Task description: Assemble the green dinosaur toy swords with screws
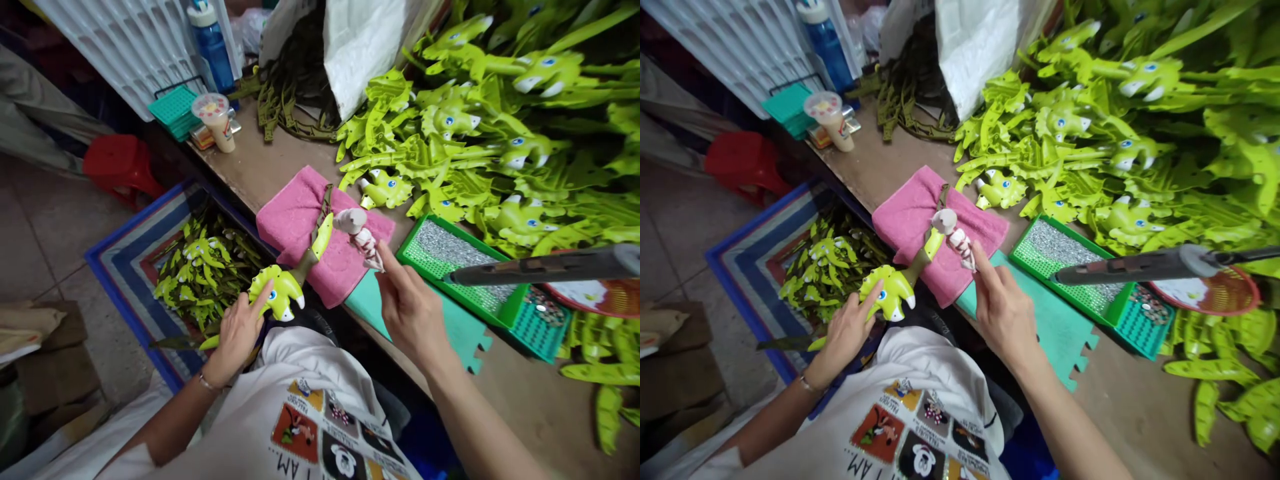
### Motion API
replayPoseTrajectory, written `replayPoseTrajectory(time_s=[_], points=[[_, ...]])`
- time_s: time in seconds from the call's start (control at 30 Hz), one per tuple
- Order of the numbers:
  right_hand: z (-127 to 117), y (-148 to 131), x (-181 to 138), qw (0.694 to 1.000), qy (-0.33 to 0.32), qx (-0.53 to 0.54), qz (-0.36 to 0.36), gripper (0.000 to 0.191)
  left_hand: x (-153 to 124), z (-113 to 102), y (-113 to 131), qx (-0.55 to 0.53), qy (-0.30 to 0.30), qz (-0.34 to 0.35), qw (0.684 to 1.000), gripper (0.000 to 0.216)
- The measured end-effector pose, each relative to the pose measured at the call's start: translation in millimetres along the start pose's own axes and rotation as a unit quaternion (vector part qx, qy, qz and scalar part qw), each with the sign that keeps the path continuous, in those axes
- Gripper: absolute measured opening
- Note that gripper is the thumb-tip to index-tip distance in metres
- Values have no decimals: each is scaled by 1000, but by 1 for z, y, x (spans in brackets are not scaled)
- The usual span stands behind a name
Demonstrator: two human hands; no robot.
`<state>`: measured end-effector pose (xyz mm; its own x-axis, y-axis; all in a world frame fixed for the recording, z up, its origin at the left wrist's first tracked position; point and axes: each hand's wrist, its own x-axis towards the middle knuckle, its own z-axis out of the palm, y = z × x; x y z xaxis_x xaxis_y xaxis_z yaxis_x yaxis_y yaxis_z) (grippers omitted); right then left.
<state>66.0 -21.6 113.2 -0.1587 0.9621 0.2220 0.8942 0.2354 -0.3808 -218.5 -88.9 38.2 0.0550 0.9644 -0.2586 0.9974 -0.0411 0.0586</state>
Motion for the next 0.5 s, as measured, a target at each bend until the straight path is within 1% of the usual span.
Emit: replayPoseTrajectory(time_s=[0.07,0.13,0.2,0.23,0.27,0.33,0.37,0.4,0.43,0.5], points=[[15,4,-9,1000,-16,-2,14,52,-5,-6,-1,27,1,-2,1000,72],[29,10,-16,997,-69,-21,35,53,-6,-10,1,47,-2,-5,999,71],[36,15,-16,992,-108,-31,51,53,-5,-13,4,56,-14,-9,998,71],[36,17,-13,993,-103,-28,55,52,-5,-15,5,56,-21,-11,998,71],[35,19,-7,995,-80,-21,57,51,-4,-16,7,54,-28,-13,998,71],[32,20,10,998,-12,-7,62,52,-2,-17,8,47,-33,-15,998,71],[32,20,21,998,8,-5,67,52,-2,-16,8,44,-31,-15,998,72],[34,20,31,997,6,-9,76,52,-1,-16,7,40,-28,-14,999,73],[38,20,41,996,-17,-19,89,53,-1,-14,5,33,-25,-13,999,74],[46,23,57,988,-95,-42,113,53,0,-7,-1,4,-23,-10,1000,75]])
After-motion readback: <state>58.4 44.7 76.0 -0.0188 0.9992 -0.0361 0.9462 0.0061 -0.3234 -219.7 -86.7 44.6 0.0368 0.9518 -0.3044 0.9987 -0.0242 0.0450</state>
